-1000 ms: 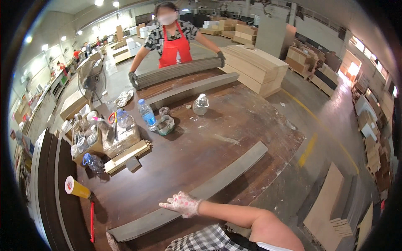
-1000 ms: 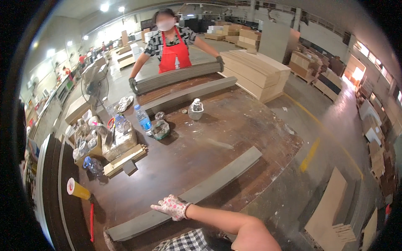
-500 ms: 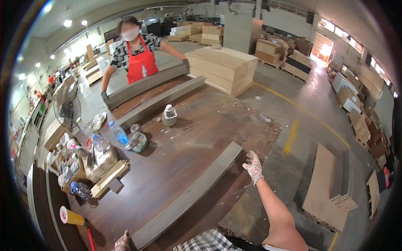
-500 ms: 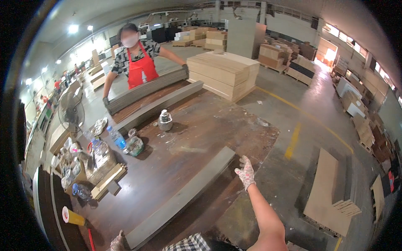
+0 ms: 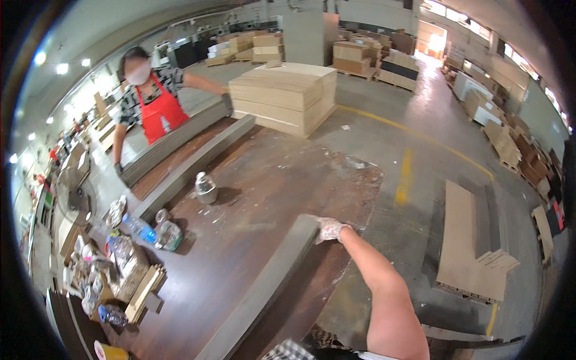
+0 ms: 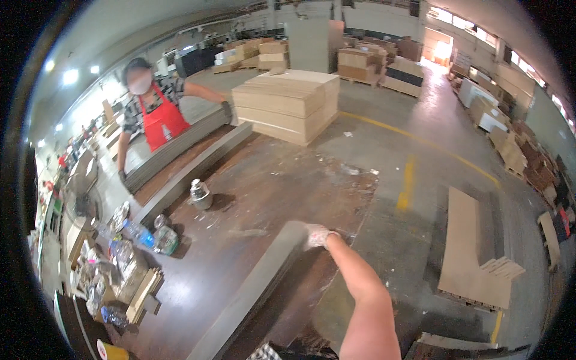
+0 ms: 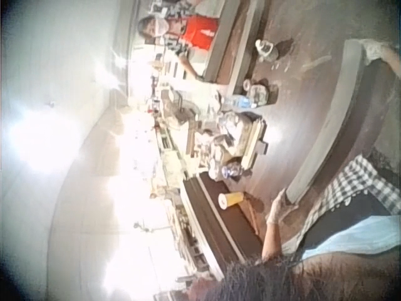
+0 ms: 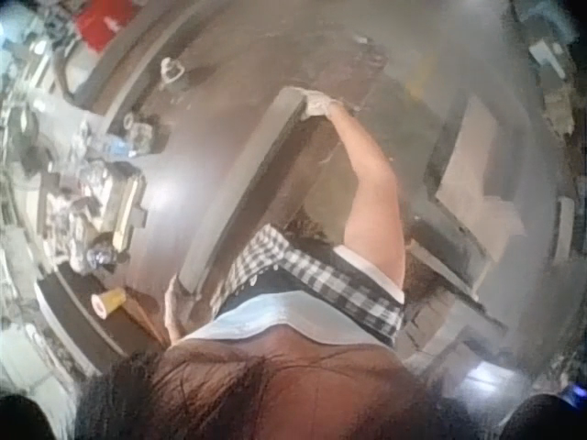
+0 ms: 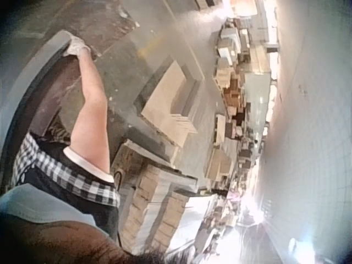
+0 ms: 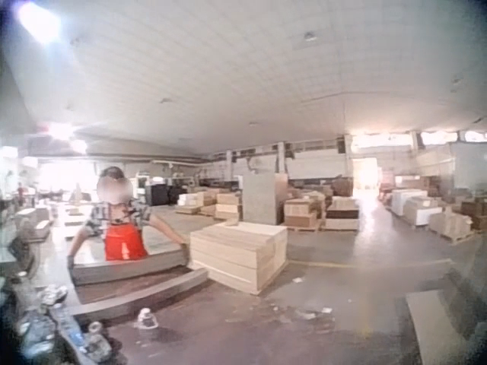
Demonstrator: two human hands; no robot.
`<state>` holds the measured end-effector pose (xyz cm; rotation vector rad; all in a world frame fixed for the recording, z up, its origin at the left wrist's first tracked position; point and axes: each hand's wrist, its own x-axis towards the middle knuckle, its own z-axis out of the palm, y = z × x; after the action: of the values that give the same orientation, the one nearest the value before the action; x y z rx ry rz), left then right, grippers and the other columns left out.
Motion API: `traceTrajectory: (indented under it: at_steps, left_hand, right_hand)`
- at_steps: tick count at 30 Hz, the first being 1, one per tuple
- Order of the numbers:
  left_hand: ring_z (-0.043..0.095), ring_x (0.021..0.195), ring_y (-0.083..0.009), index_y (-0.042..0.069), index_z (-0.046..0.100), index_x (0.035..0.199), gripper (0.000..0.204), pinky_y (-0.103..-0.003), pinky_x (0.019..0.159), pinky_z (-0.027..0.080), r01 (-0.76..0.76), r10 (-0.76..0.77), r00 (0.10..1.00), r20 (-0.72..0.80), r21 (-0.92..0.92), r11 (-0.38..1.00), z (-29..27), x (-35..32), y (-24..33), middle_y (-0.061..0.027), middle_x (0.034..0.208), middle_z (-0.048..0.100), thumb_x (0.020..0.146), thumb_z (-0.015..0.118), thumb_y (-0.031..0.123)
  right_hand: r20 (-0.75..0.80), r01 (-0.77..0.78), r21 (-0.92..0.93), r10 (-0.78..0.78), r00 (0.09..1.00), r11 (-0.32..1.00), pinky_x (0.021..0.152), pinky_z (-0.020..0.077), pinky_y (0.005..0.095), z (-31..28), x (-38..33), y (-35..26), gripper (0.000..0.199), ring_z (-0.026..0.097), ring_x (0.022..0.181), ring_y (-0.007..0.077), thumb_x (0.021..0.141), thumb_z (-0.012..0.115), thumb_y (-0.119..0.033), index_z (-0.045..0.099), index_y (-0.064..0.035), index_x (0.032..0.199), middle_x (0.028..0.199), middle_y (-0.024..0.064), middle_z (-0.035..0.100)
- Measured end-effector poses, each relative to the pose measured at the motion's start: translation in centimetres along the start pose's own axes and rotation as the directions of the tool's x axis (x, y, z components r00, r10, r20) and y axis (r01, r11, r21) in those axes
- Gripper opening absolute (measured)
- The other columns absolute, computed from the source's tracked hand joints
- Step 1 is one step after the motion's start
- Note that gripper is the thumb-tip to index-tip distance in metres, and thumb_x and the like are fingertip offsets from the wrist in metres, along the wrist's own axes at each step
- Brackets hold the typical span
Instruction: The person sands and wipes down long pieces of wood trim at a workbench using a sanding block and a cloth.
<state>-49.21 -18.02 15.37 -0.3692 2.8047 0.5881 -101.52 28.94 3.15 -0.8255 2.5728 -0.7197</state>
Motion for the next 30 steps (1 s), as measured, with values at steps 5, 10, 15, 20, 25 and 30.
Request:
traceTrajectory:
  at_steps: [5,10,15,20,25,30]
  left_hand:
    - [0.059,0.107,-0.0307,0.003,0.048,0.134,0.061,-0.043,0.083,0.053,-0.025,0.024,1.000,-0.011,-0.641,0.767,3.9,-0.1,-4.9,-0.0136,0.115,0.062,0.080,0.073,0.018]
    - [0.059,0.106,-0.0297,0.004,0.049,0.133,0.057,-0.043,0.081,0.053,0.046,-0.066,0.997,-0.035,-0.405,0.913,0.2,3.5,0.3,-0.0130,0.115,0.061,0.082,0.071,0.019]
    - [0.058,0.106,-0.0286,0.004,0.051,0.132,0.053,-0.042,0.079,0.053,0.032,-0.094,0.986,-0.139,-0.394,0.919,-0.5,5.8,1.0,-0.0123,0.114,0.061,0.084,0.069,0.020]
    - [0.058,0.105,-0.0275,0.004,0.053,0.130,0.050,-0.041,0.078,0.053,0.083,-0.326,0.857,-0.400,-0.517,0.852,-1.1,1.0,-3.3,-0.0116,0.114,0.061,0.086,0.067,0.022]
    - [0.058,0.105,-0.0265,0.005,0.054,0.129,0.047,-0.041,0.076,0.053,-0.046,-0.693,0.507,-0.513,-0.818,0.573,3.2,-10.1,-15.8,-0.0110,0.114,0.061,0.088,0.066,0.023]
    - [0.061,0.090,-0.0216,0.016,0.055,0.101,0.011,-0.038,0.083,0.052,-0.617,-0.882,0.281,-0.378,-0.775,0.136,14.0,-21.4,-27.5,-0.0075,0.096,0.063,0.098,0.054,0.026]
  right_hand:
    - [-0.087,0.238,0.079,-0.231,0.969,0.968,0.107,0.0411,0.0373,1.8,3.2,3.7,0.092,0.050,0.129,0.0278,0.059,0.086,-0.024,0.045,-0.0111,0.140,0.138,0.0131,0.053]
    - [-0.026,0.206,0.502,-0.224,0.974,0.840,0.104,0.0413,0.0491,3.7,4.6,4.1,0.066,0.050,0.124,0.0247,0.080,0.073,-0.030,0.045,-0.0191,0.140,0.131,0.0037,0.055]
    - [-0.074,0.323,0.373,-0.319,0.945,0.870,0.102,0.0410,0.0547,3.3,4.0,5.6,0.057,0.050,0.122,0.0243,0.090,0.065,-0.031,0.042,-0.0223,0.142,0.131,0.0002,0.052]
    - [0.001,0.238,0.182,-0.242,0.970,0.954,0.109,0.0407,0.0374,2.0,3.7,2.3,0.097,0.048,0.130,0.0205,0.062,0.086,-0.017,0.038,-0.0161,0.146,0.141,0.0058,0.051]
    - [0.120,-0.045,0.243,0.016,0.993,0.969,0.113,0.0359,0.0382,-0.8,1.2,-0.8,0.099,0.045,0.134,0.0258,0.064,0.081,-0.006,0.034,-0.0166,0.150,0.146,0.0090,0.048]
    - [0.149,-0.091,0.526,0.014,0.989,0.846,0.112,0.0374,0.0370,1.5,2.2,-0.7,0.082,0.047,0.127,0.0156,0.071,0.080,0.002,0.045,-0.0119,0.144,0.138,0.0017,0.054]
